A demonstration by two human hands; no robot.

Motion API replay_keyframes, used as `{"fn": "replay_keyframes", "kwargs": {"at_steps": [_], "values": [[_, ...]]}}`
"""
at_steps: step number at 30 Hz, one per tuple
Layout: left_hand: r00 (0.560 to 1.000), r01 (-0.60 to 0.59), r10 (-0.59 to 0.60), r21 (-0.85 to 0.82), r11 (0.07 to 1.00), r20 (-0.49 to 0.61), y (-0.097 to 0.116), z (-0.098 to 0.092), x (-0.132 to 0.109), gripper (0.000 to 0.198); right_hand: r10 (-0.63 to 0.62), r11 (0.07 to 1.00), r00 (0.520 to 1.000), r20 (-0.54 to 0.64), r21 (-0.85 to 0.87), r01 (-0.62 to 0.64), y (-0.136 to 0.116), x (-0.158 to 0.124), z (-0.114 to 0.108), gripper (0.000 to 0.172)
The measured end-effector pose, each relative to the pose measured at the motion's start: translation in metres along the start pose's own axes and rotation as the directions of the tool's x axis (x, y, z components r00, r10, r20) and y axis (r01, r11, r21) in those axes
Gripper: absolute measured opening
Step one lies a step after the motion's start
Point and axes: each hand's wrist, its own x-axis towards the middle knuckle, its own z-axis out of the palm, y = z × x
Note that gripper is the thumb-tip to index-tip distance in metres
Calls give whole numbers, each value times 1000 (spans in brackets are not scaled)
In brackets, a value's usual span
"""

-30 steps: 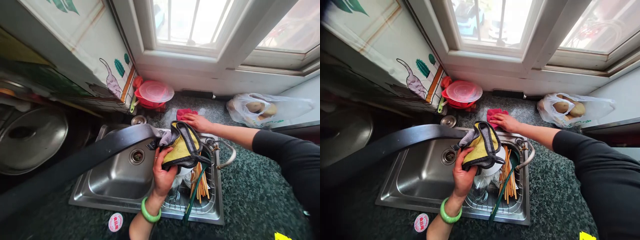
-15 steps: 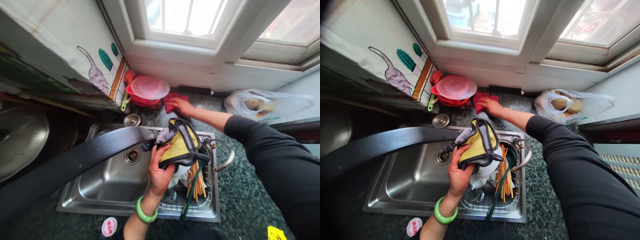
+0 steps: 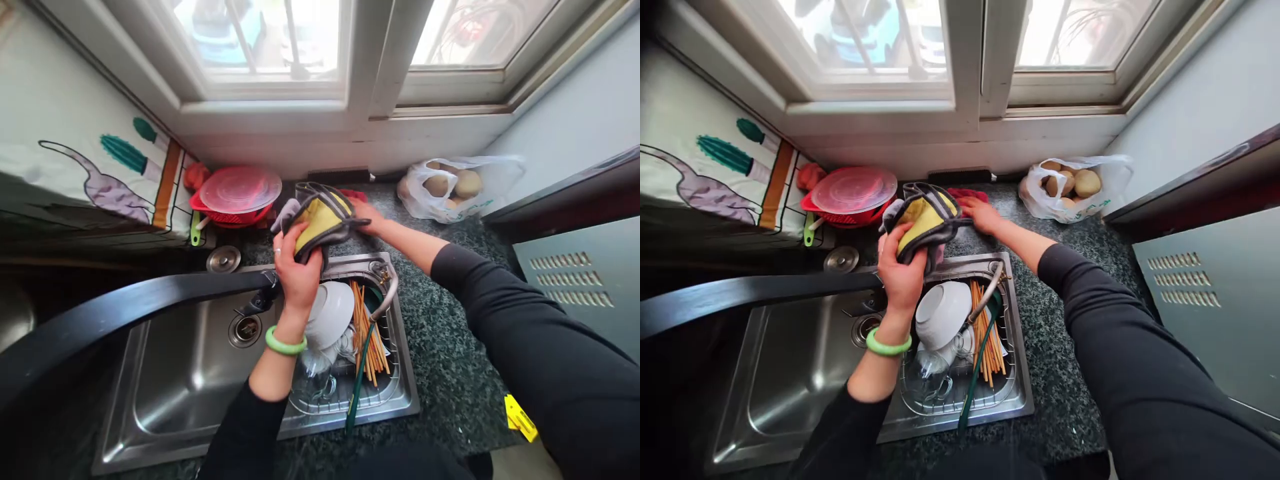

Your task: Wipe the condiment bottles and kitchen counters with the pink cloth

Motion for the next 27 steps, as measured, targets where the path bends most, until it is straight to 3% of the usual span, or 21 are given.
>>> {"fn": "replay_keyframes", "kwargs": {"at_steps": [2, 4, 6, 7, 8, 10, 12, 14, 17, 20, 22, 24, 27], "values": [[999, 48, -48, 74, 996, 3, -6, 17, 21, 41, 139, 989, 987, -81, -48, -143, 14, -43, -15, 56], [993, 120, -120, 141, 983, -6, -13, 32, 40, 43, 306, 944, 936, -174, -70, -322, 24, -70, -25, 58], [984, 176, -174, 193, 965, -26, -21, 44, 55, 45, 404, 903, 885, -230, -57, -427, 20, -71, -22, 60], [981, 193, -190, 215, 957, -32, -25, 50, 61, 45, 392, 911, 894, -217, -46, -410, 12, -63, -15, 61], [980, 201, -198, 236, 951, -34, -28, 56, 66, 46, 330, 940, 929, -167, -33, -340, 1, -52, -6, 62], [981, 192, -193, 276, 942, -23, -32, 67, 72, 48, 91, 996, 996, 5, 22, -91, -24, -26, 14, 66], [984, 165, -176, 331, 929, 4, -35, 75, 75, 50, -150, 985, 976, 155, 110, 134, -40, -12, 24, 71], [983, 140, -176, 402, 905, 55, -37, 81, 75, 52, -265, 958, 939, 220, 171, 230, -39, -26, 17, 73], [972, 117, -201, 493, 862, 122, -44, 82, 73, 51, -238, 962, 948, 211, 187, 200, -13, -106, -18, 74], [968, 138, -228, 544, 828, 102, -54, 80, 73, 52, 22, 997, 997, 70, 73, -27, 8, -208, -50, 70], [963, 154, -251, 566, 810, 97, -60, 83, 74, 58, 144, 989, 989, 31, -9, -144, 8, -245, -58, 69], [947, 130, -276, 592, 795, 163, -63, 88, 75, 66, 175, 983, 984, 42, -68, -172, 0, -238, -52, 65], [907, 19, -284, 643, 765, 311, -66, 99, 75, 69, 129, 986, 989, 74, -114, -121, -3, -163, -33, 57]]}}
